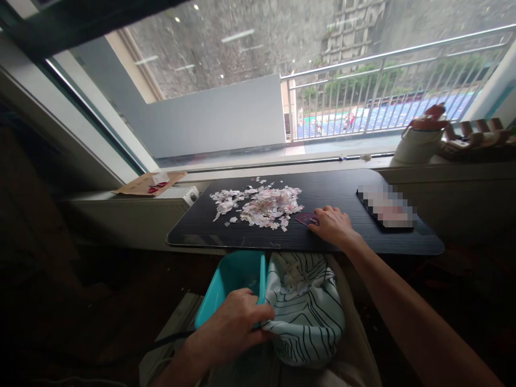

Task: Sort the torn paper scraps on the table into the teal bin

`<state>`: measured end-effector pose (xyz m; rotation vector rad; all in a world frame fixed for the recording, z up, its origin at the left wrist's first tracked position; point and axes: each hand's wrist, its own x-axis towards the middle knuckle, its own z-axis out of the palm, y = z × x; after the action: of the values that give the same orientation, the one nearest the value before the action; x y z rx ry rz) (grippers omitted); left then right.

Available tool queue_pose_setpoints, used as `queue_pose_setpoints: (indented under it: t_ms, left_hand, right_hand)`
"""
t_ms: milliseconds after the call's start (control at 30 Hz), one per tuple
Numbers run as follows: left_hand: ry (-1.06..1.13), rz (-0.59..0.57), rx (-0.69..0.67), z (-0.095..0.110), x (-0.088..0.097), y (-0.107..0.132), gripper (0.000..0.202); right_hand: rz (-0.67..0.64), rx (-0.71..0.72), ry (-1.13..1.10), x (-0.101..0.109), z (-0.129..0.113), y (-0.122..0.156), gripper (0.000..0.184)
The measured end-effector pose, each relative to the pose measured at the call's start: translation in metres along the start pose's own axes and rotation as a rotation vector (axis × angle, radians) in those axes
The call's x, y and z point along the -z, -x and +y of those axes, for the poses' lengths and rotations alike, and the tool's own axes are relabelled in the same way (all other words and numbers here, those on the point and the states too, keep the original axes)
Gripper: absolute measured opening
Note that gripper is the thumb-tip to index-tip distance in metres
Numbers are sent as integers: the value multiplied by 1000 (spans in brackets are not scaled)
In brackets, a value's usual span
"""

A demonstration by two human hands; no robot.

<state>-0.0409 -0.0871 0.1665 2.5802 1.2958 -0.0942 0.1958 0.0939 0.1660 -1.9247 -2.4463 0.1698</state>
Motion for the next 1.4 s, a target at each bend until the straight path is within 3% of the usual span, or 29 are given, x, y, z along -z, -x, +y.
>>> queue_pose_setpoints:
  t_ms: [267,433,600,800,933,1133,1233,1400]
  left_hand:
    - [22,10,39,-2,4,1,21]
    - [35,-22,43,-4,3,0,21]
    - [47,-17,63,-8,2,0,21]
    - [57,-8,99,-8,1,2,23]
    - [90,19,119,-9,-2,7,23]
    - [104,52,123,-9,-2,6,22]
    - [107,68,135,-7,0,3,20]
    - [116,95,145,-8,2,3,19]
  right_hand:
    - [-66,-69,-19,-2,7,-12,44]
    - [16,-57,-70,0,-8,-16,55]
    - [25,-5,-40,-4,-25,-26,45]
    - [36,-43,-89,-9,-20,-36,44]
    - [75,-68,-207,-18,-8,-29,48]
    - [244,-12,-599,-44,9,-10,36]
    - [320,22,-658,-48,11,1,29]
    - [242,159,-703,-41,4,20,33]
